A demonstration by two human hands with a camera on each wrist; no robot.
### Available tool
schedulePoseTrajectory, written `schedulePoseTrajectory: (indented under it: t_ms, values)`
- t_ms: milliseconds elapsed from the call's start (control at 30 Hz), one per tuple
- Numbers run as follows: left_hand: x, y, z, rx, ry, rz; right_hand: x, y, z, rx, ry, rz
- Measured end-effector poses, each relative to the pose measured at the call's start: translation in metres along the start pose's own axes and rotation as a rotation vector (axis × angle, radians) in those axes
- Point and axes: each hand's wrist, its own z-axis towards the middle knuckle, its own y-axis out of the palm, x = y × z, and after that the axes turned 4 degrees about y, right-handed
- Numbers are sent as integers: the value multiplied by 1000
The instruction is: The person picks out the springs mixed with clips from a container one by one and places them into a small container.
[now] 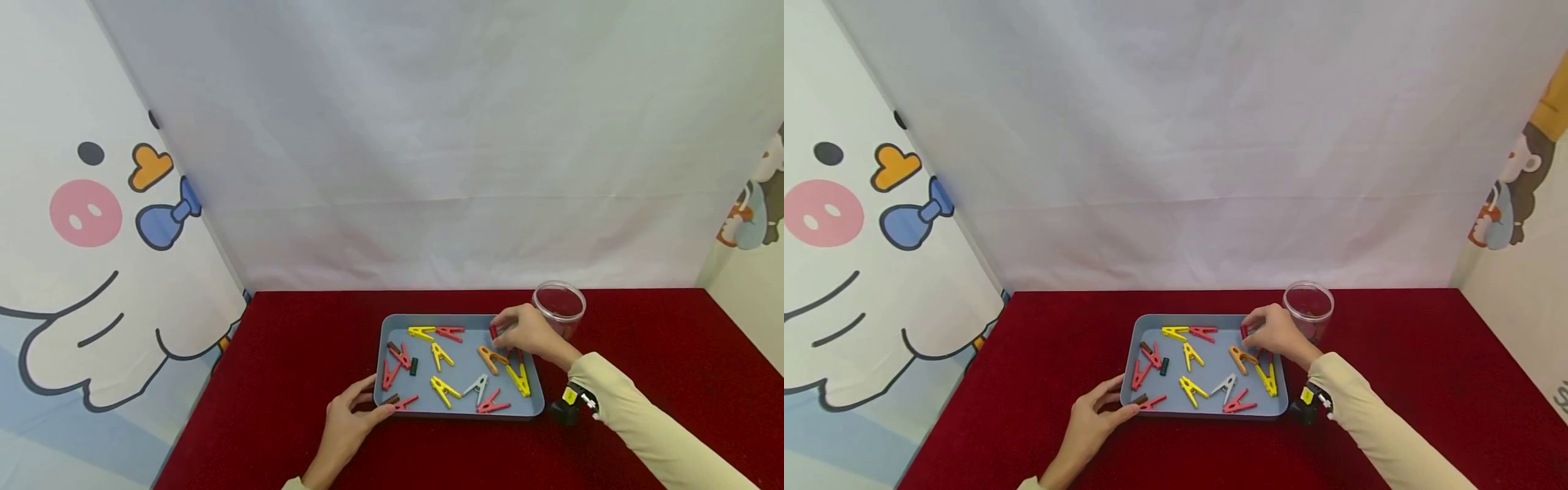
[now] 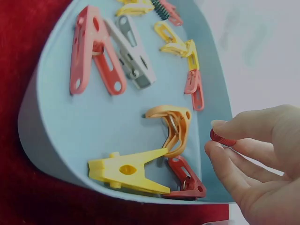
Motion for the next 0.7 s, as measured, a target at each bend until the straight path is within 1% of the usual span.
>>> schedulePoseTrajectory:
  t_ms: [100, 233, 333, 500, 700]
  values:
    - [0, 0, 0, 0, 3, 7, 1, -2, -5, -6, 10, 66]
    - [-1, 1, 0, 1, -12, 4, 0, -6, -10, -11, 28, 133]
    - [-2, 0, 1, 2, -26, 1, -1, -9, -14, -11, 33, 161]
    - [-4, 0, 2, 1, -21, 3, -2, -11, -20, -12, 55, 206]
    - [-2, -1, 1, 1, -29, -16, -1, -14, -25, -27, 51, 262]
